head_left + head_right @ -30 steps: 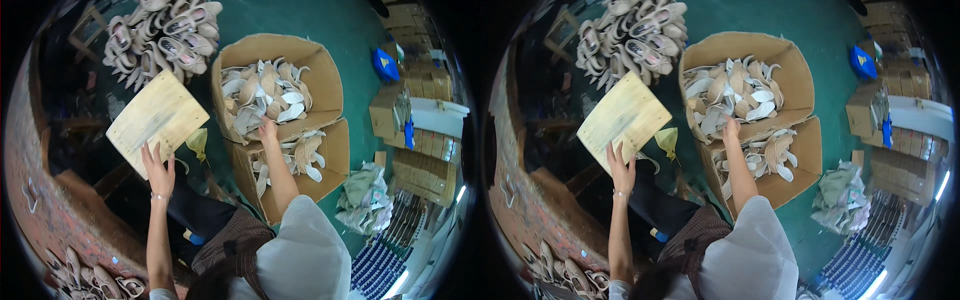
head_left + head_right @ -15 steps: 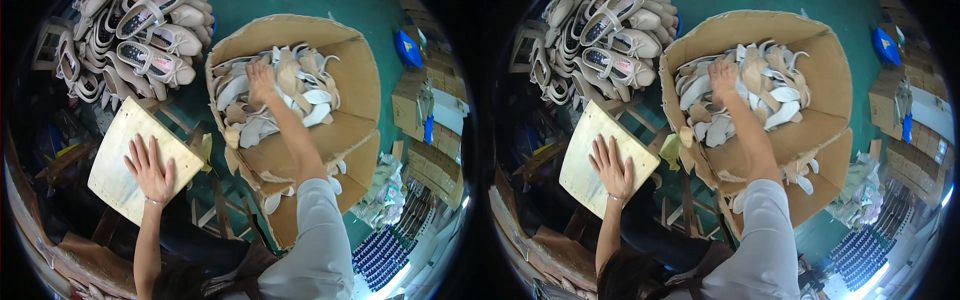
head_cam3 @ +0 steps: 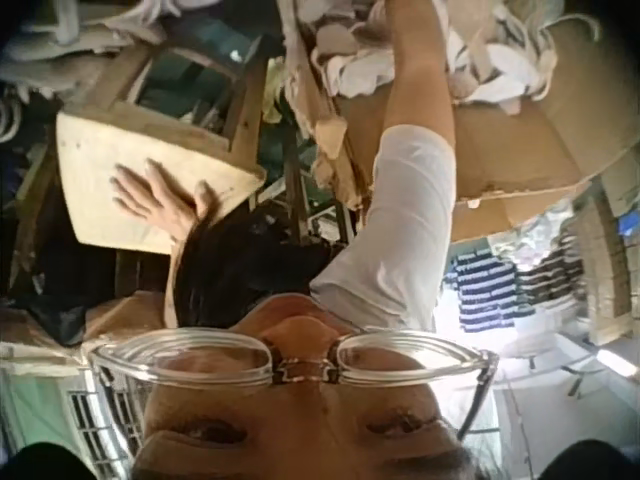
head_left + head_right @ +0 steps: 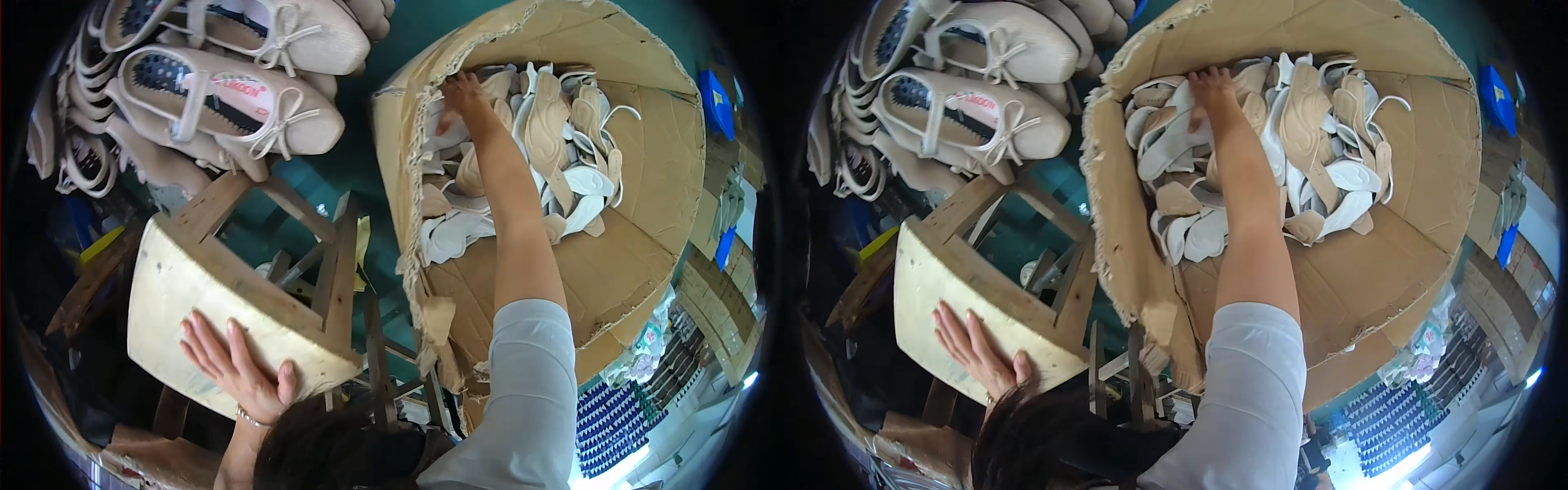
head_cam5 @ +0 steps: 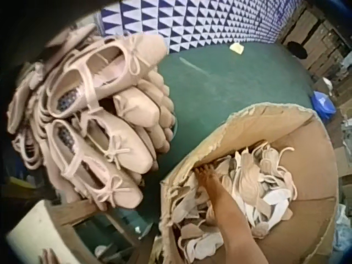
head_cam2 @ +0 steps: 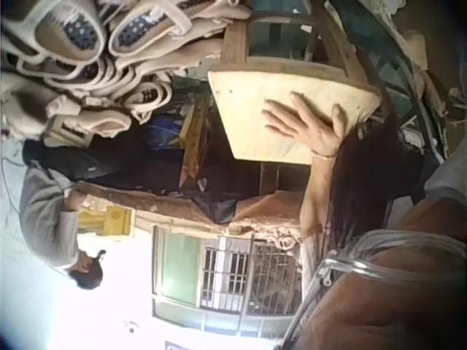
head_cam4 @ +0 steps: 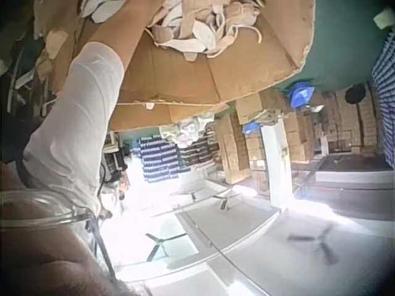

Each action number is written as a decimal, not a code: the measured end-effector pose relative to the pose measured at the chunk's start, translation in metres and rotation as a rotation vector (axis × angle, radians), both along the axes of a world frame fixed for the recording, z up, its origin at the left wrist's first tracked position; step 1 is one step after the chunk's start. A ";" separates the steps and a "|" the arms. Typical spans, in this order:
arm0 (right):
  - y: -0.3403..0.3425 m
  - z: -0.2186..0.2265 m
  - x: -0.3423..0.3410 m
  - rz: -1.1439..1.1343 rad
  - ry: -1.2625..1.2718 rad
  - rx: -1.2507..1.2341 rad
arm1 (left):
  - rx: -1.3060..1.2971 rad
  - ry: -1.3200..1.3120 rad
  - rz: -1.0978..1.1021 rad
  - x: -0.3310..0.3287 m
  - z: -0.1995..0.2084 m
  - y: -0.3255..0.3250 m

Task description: The person reaches into a box to retrieve insoles, picks up a shoe from the table, and inserts an insole into it by hand. They then wipe the shoe with a cloth, repeating this process for multiple shoes.

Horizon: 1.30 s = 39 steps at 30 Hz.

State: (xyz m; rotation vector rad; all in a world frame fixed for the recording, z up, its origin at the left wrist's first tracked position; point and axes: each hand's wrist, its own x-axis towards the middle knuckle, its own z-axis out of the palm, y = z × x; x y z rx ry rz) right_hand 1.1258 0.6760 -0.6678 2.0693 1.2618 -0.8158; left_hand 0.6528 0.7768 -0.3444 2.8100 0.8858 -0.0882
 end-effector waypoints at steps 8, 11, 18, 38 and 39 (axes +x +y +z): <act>0.017 0.032 -0.005 0.081 0.052 -0.041 | 0.068 -0.006 0.023 -0.004 -0.008 -0.001; 0.016 0.040 -0.010 0.111 0.052 -0.138 | 0.075 -0.003 0.033 -0.001 -0.008 -0.002; 0.008 0.039 -0.019 -0.029 0.165 -0.098 | 0.020 -0.021 0.039 0.002 -0.003 -0.002; -0.180 0.365 -0.090 -0.155 -0.371 1.130 | -0.016 -0.059 0.064 0.009 0.019 -0.004; -0.182 0.387 -0.085 -0.196 -0.378 1.155 | -0.035 0.009 0.068 0.008 0.021 -0.003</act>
